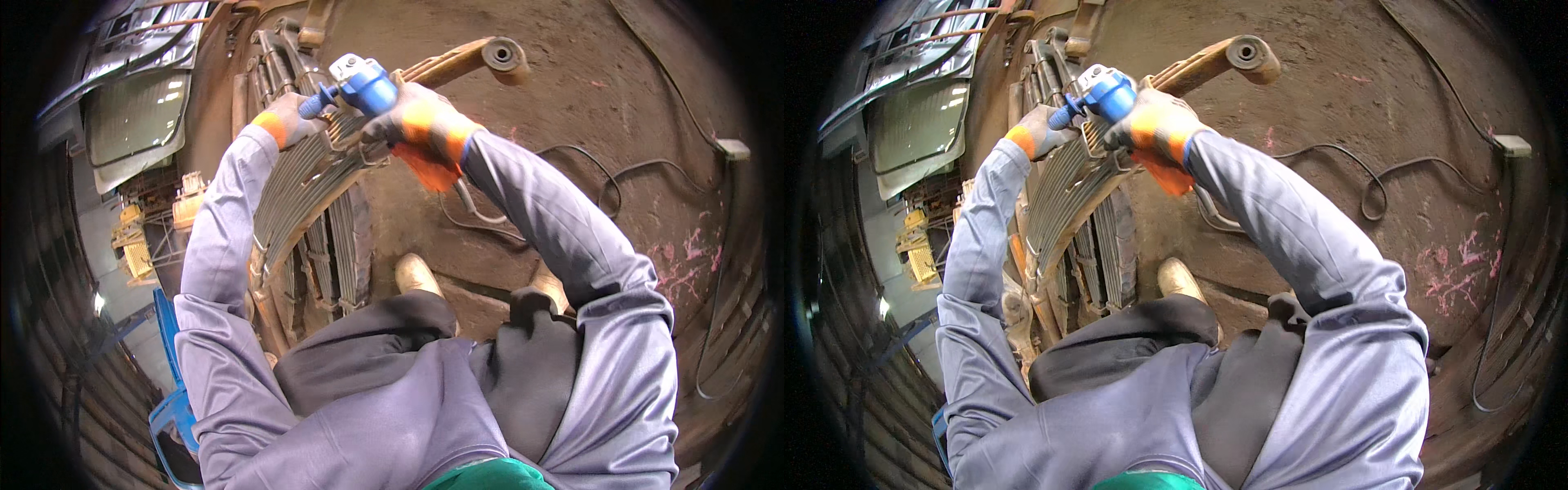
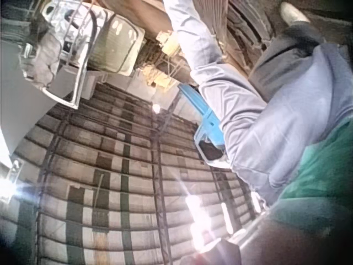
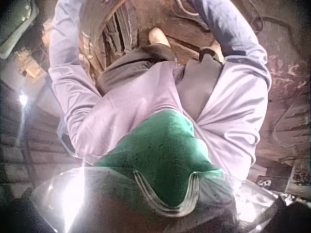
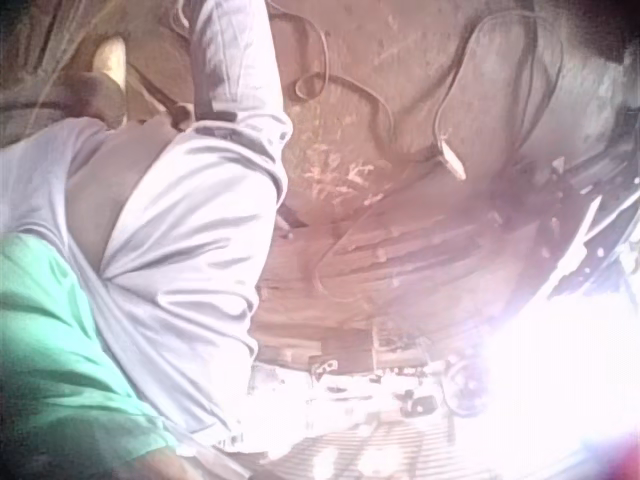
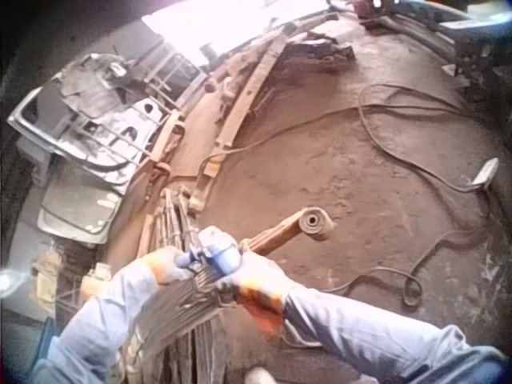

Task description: The person uses an angle grinder to smooth the ends of multiple metal rods laid on the floor. They hold each rod with one hand while grinding with the other, moving the tool along the rod ends and occasionally repositioning the rods to access different sections.

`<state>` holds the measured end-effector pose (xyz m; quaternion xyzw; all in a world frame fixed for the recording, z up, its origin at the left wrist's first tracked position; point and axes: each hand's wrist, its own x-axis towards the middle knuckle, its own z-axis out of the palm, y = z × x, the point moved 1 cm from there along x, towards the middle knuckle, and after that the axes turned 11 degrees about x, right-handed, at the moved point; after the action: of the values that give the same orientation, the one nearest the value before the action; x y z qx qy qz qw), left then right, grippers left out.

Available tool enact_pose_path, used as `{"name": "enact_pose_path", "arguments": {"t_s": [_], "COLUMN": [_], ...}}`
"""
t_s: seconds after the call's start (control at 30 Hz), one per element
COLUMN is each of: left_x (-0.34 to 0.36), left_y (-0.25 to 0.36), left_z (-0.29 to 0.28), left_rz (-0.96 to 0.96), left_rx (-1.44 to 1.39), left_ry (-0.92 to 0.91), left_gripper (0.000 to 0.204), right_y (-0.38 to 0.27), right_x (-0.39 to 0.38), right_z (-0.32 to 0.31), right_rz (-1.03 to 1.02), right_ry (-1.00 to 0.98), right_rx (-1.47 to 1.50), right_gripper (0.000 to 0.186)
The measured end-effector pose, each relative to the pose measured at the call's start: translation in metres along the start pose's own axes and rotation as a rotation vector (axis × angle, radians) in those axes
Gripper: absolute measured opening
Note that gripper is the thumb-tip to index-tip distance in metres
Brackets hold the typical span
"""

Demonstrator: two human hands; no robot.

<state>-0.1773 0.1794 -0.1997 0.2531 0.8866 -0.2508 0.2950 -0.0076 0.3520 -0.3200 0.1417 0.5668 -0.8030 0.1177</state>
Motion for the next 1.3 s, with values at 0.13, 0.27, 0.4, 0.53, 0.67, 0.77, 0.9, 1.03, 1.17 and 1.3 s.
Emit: {"name": "enact_pose_path", "arguments": {"t_s": [0.13, 0.27, 0.4, 0.53, 0.67, 0.77, 0.9, 1.03, 1.17, 1.3], "left_x": [0.022, 0.038, 0.036, 0.014, -0.033, -0.051, -0.071, -0.069, -0.070, -0.076], "left_y": [-0.006, -0.002, 0.004, 0.033, 0.016, 0.034, 0.038, 0.047, 0.060, 0.080], "left_z": [-0.008, -0.027, -0.032, -0.039, -0.023, 0.012, 0.051, 0.092, 0.107, 0.117], "left_rz": [0.027, 0.021, 0.077, 0.058, -0.101, -0.070, -0.181, -0.176, -0.224, -0.249], "left_rx": [0.003, 0.097, 0.146, 0.212, 0.262, 0.145, 0.031, -0.027, -0.083, -0.120], "left_ry": [0.086, 0.049, 0.080, 0.105, -0.010, 0.057, 0.112, 0.258, 0.307, 0.318], "left_gripper": [0.039, 0.045, 0.045, 0.043, 0.037, 0.033, 0.034, 0.033, 0.039, 0.046], "right_y": [-0.030, -0.030, -0.013, 0.012, 0.018, 0.019, 0.035, 0.051, 0.061, 0.061], "right_x": [0.022, 0.037, 0.045, 0.029, -0.010, -0.044, -0.052, -0.048, -0.043, -0.032], "right_z": [-0.019, -0.026, -0.018, -0.025, 0.010, 0.018, 0.026, 0.013, 0.001, -0.021], "right_rz": [0.003, 0.056, 0.048, -0.052, -0.025, 0.023, -0.004, -0.078, -0.133, -0.179], "right_ry": [-0.034, -0.056, 0.007, 0.019, -0.128, 0.122, 0.144, 0.162, 0.139, 0.091], "right_rx": [-0.137, -0.060, -0.055, 0.120, 0.245, -0.175, -0.337, -0.443, -0.480, -0.526], "right_gripper": [0.042, 0.049, 0.046, 0.037, 0.041, 0.057, 0.063, 0.054, 0.051, 0.057]}}
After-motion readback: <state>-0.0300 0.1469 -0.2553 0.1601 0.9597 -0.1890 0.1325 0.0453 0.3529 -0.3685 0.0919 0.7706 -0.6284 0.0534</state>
